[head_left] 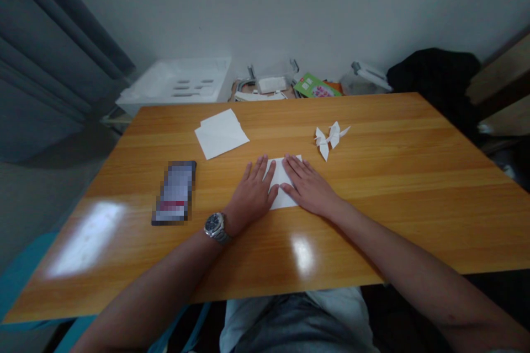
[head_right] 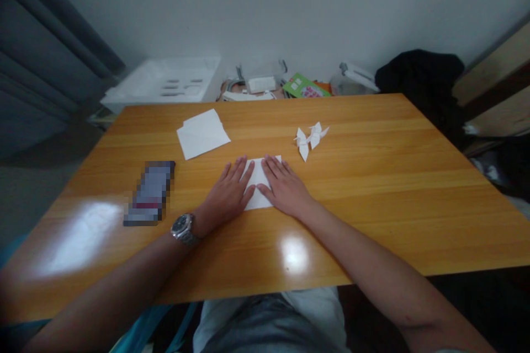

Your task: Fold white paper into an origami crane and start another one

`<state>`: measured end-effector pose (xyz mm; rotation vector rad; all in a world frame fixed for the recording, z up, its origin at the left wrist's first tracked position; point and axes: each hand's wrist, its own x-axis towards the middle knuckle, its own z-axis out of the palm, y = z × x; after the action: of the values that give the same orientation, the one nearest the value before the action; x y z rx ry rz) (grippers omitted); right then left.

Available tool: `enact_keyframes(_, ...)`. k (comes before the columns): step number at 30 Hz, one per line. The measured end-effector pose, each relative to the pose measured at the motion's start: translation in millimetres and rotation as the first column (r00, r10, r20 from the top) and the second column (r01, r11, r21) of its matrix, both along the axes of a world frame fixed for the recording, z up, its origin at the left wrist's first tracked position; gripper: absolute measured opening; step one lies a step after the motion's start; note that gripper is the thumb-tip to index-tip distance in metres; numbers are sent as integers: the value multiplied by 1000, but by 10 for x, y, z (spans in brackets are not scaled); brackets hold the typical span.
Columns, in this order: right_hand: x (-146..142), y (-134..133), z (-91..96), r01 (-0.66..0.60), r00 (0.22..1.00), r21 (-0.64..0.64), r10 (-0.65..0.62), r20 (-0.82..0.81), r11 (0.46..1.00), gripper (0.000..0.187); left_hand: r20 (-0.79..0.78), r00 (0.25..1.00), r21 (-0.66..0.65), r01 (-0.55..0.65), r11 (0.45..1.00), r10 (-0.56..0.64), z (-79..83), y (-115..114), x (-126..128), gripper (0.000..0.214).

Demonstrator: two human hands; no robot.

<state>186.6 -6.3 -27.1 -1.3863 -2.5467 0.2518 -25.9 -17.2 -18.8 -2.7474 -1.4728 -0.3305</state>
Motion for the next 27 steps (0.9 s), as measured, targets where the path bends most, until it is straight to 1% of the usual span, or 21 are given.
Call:
enact_keyframes(5,5,-6,0,13,1000,13,-13,21,1000,75,-2,1000,9,0,1000,0,-31,13,-10,67)
enact_keyframes(10,15,-15,4,20,999,13,-21,43,1000,75,-9,995,25,-98,995,99,-13,44,-129,66)
enact_keyframes(14,29,-15,-9,10,999,13,-11,32,1000,74,-13,993,5,-117,993,117,11,86,-236,66)
enact_keyframes(17,34,-14,-14,17,999,16,-17,29,1000,74,-3,989,-17,-149,989,149,74,112,-242,68)
enact_keyframes(18,34,-14,-14,18,999,17,-18,26,1000,74,2,991,-26,-137,990,137,101,118,-234,67)
enact_keyframes(21,31,-15,-10,13,1000,17,-14,23,1000,74,10,1000,-77,9,997,-8,160,119,-203,68)
enact_keyframes(23,28,-15,-8,18,999,19,-18,33,1000,74,21,996,-99,83,992,-82,161,103,-187,71)
enact_keyframes(25,26,-14,-9,24,999,20,-25,42,1000,74,19,993,-106,117,987,-116,135,80,-178,76)
enact_keyframes(27,27,-12,-12,25,999,18,-26,39,1000,74,5,992,-104,126,987,-126,99,60,-176,82)
